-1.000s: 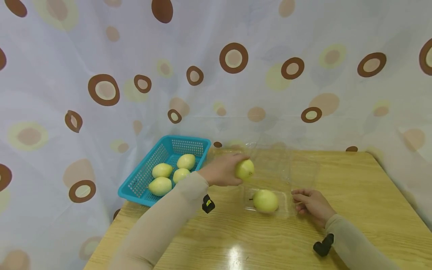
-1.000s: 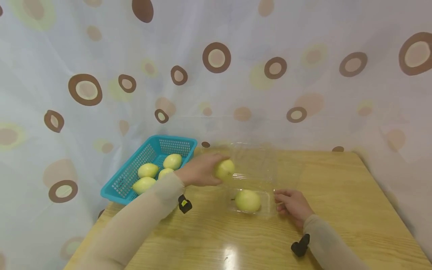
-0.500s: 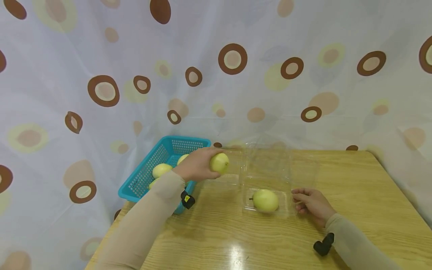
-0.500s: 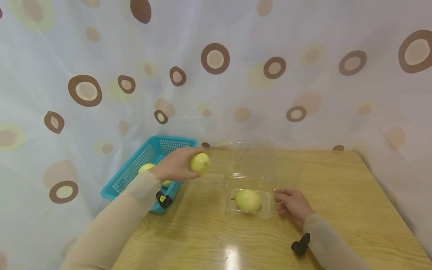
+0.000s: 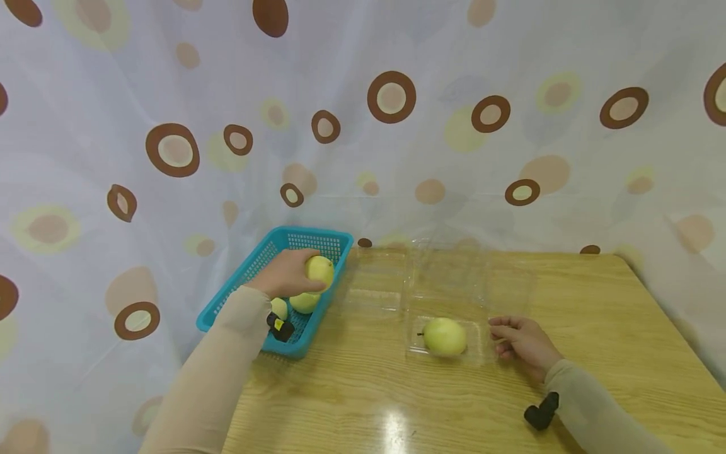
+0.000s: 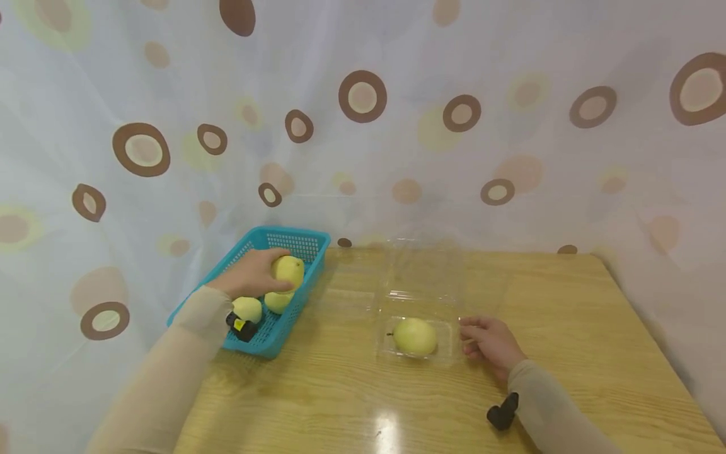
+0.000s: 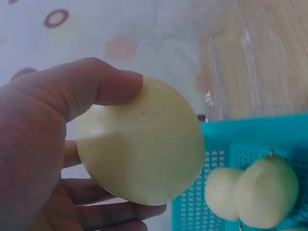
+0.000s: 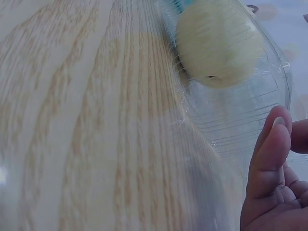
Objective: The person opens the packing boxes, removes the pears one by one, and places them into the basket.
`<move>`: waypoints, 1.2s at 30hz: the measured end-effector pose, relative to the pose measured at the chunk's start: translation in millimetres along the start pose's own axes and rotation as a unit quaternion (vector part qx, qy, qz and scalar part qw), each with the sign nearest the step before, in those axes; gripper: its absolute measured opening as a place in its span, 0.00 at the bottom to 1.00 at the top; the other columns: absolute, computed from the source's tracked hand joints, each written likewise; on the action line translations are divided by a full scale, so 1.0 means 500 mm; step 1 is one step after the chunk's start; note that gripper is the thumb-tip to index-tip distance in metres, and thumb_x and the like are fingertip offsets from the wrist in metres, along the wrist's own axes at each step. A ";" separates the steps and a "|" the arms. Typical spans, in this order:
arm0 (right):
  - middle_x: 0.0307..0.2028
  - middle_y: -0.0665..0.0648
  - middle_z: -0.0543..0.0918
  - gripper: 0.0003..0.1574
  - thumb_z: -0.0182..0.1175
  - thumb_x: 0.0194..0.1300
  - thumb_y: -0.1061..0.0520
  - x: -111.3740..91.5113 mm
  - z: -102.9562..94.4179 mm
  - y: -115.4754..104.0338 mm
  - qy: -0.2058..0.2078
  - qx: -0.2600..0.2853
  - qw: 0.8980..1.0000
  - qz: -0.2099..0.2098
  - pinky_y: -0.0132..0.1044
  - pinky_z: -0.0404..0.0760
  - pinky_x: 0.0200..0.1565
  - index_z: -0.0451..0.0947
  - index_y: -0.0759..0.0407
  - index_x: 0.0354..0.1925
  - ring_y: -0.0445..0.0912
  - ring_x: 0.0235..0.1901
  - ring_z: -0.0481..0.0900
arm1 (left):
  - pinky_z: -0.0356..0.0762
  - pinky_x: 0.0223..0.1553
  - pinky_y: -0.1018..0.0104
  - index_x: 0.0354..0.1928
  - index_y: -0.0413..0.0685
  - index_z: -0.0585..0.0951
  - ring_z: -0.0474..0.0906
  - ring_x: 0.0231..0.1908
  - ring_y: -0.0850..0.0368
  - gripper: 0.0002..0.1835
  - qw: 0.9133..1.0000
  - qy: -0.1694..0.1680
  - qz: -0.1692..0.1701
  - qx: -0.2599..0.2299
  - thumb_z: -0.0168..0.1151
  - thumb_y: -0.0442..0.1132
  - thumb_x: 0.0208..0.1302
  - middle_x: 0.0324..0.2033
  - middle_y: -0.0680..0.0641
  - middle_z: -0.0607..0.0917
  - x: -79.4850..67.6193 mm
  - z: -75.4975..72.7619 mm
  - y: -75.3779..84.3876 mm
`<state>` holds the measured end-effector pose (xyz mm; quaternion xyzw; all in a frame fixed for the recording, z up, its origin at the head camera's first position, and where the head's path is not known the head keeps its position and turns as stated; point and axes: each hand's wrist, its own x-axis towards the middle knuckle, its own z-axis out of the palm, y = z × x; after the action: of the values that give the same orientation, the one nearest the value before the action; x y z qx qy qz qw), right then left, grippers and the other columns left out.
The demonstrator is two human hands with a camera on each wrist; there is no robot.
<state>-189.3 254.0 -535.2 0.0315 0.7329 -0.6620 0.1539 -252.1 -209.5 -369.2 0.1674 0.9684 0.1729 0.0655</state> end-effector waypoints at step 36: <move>0.44 0.61 0.75 0.33 0.55 0.71 0.52 -0.001 0.005 -0.003 0.006 -0.005 1.000 0.005 0.33 0.81 0.30 0.61 0.73 0.64 0.41 0.26 0.77 | 0.71 0.26 0.64 0.31 0.44 0.75 0.70 0.24 0.55 0.25 0.986 -0.096 -0.130 0.050 0.68 0.59 0.51 0.26 0.48 0.75 0.048 0.064 -0.116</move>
<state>-188.5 251.3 -533.8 0.0383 0.7366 -0.6577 0.1532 -286.3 -242.4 -421.5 0.0594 0.9785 0.0977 0.1716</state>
